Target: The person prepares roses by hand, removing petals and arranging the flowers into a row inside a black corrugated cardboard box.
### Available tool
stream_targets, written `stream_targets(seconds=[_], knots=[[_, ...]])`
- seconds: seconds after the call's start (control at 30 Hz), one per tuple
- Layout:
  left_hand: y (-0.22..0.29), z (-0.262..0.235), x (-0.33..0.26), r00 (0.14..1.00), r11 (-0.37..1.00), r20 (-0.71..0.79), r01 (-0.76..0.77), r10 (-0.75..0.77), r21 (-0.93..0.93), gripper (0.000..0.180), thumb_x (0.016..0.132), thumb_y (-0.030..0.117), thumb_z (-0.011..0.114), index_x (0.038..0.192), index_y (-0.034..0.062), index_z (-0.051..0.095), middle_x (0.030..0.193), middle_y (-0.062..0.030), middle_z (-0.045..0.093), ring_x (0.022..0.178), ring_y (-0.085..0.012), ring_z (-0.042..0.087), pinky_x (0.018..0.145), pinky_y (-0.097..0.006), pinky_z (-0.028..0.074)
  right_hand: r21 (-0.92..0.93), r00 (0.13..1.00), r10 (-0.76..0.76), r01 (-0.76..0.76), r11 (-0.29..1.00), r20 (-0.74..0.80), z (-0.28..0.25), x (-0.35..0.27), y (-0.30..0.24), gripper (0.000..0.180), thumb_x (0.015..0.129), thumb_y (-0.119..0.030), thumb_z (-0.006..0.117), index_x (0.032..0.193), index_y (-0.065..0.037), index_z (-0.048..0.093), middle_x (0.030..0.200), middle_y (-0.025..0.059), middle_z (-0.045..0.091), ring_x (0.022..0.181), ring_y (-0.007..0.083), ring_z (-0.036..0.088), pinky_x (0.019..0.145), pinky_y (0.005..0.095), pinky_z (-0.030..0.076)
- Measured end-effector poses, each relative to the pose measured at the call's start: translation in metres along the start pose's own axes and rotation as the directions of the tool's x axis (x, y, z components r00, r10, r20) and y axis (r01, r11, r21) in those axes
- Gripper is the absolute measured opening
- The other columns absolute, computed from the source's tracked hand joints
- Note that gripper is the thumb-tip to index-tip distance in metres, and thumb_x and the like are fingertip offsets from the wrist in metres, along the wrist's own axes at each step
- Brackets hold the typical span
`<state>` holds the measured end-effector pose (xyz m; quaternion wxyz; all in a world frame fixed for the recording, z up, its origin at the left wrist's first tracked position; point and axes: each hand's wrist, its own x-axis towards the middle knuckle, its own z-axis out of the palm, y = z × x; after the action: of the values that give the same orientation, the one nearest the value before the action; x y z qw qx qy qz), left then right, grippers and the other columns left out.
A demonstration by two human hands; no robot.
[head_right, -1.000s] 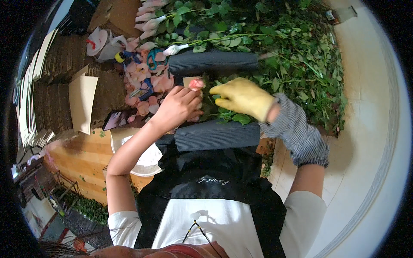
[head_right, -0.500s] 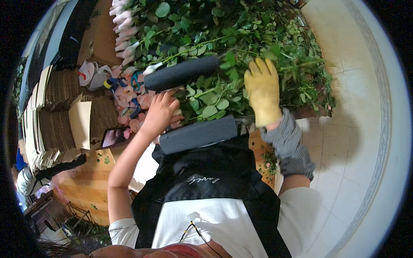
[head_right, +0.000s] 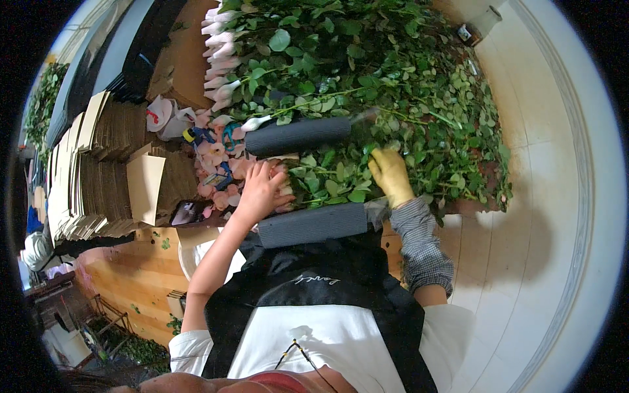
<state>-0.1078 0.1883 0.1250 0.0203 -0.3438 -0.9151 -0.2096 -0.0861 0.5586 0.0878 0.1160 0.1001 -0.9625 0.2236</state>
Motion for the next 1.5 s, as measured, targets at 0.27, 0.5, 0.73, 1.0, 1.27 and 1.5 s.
stream_targets(seconds=[0.27, 0.5, 0.73, 1.0, 1.27, 1.5], knots=[[0.001, 0.011, -0.006, 0.996, 0.996, -0.040, 0.077, -0.079, -0.046, 0.046, 0.076, 0.033, 0.082, 0.110, 0.0082, 0.062, 0.134, -0.0188, 0.052, 0.123, -0.0417, 0.048, 0.103, -0.052, 0.040, 0.059, 0.899, 0.240, -0.280, 0.958, 0.366, -0.024, 0.016, 0.007, 0.045, 0.098, -0.032, 0.063, 0.131, -0.002, 0.062, 0.122, 0.0215, 0.068, 0.111, 0.0347, 0.067, 0.095, 0.0416, 0.053], [-0.002, 0.007, -0.010, 0.991, 0.987, 0.024, 0.130, -0.128, -0.099, 0.062, 0.075, 0.033, 0.083, 0.126, 0.0095, 0.059, 0.125, -0.0183, 0.053, 0.116, -0.0392, 0.051, 0.099, -0.049, 0.043, -0.294, 0.988, -0.088, 0.121, 0.948, 0.123, -0.049, 0.180, -0.016, 0.048, 0.094, -0.010, 0.063, 0.141, -0.010, 0.055, 0.125, 0.0141, 0.066, 0.118, 0.0320, 0.061, 0.104, 0.0438, 0.049], [-0.003, -0.011, -0.003, 0.969, 0.981, 0.172, 0.188, -0.176, -0.056, 0.077, 0.073, 0.038, 0.085, 0.136, 0.0083, 0.053, 0.118, -0.0133, 0.053, 0.116, -0.0334, 0.052, 0.096, -0.044, 0.043, -0.449, 0.957, -0.262, 0.291, 0.845, 0.128, -0.008, 0.229, -0.011, 0.024, 0.080, -0.001, 0.065, 0.103, -0.006, 0.073, 0.084, 0.0143, 0.069, 0.084, 0.0295, 0.065, 0.091, 0.0429, 0.053], [0.008, 0.007, 0.016, 0.979, 0.973, 0.111, 0.184, -0.170, -0.137, 0.081, 0.073, 0.034, 0.086, 0.141, 0.0077, 0.050, 0.129, -0.0206, 0.051, 0.122, -0.0403, 0.049, 0.103, -0.049, 0.041, 0.692, 0.845, 0.451, -0.509, 0.512, 0.288, 0.037, 0.106, 0.155, 0.028, 0.103, -0.015, 0.052, 0.117, 0.001, 0.069, 0.095, 0.0106, 0.069, 0.092, 0.0264, 0.064, 0.092, 0.0435, 0.051], [0.002, 0.000, -0.007, 0.967, 0.966, 0.088, 0.245, -0.237, -0.086, 0.079, 0.071, 0.036, 0.086, 0.138, 0.0112, 0.053, 0.123, -0.0143, 0.054, 0.124, -0.0357, 0.049, 0.104, -0.050, 0.039, 0.116, 0.910, -0.074, 0.028, 0.993, 0.408, -0.037, 0.243, 0.003, 0.044, 0.098, -0.024, 0.063, 0.139, -0.009, 0.057, 0.137, 0.0165, 0.062, 0.125, 0.0327, 0.060, 0.107, 0.0413, 0.048], [-0.001, 0.008, -0.002, 0.982, 0.980, -0.005, 0.190, -0.191, -0.059, 0.080, 0.070, 0.036, 0.087, 0.139, 0.0127, 0.054, 0.133, -0.0103, 0.054, 0.128, -0.0331, 0.047, 0.105, -0.048, 0.038, -0.467, 0.952, -0.275, 0.307, 0.829, 0.136, 0.056, 0.311, 0.023, 0.024, 0.080, -0.023, 0.075, 0.094, -0.004, 0.071, 0.098, 0.0135, 0.073, 0.091, 0.0334, 0.068, 0.081, 0.0473, 0.054]])
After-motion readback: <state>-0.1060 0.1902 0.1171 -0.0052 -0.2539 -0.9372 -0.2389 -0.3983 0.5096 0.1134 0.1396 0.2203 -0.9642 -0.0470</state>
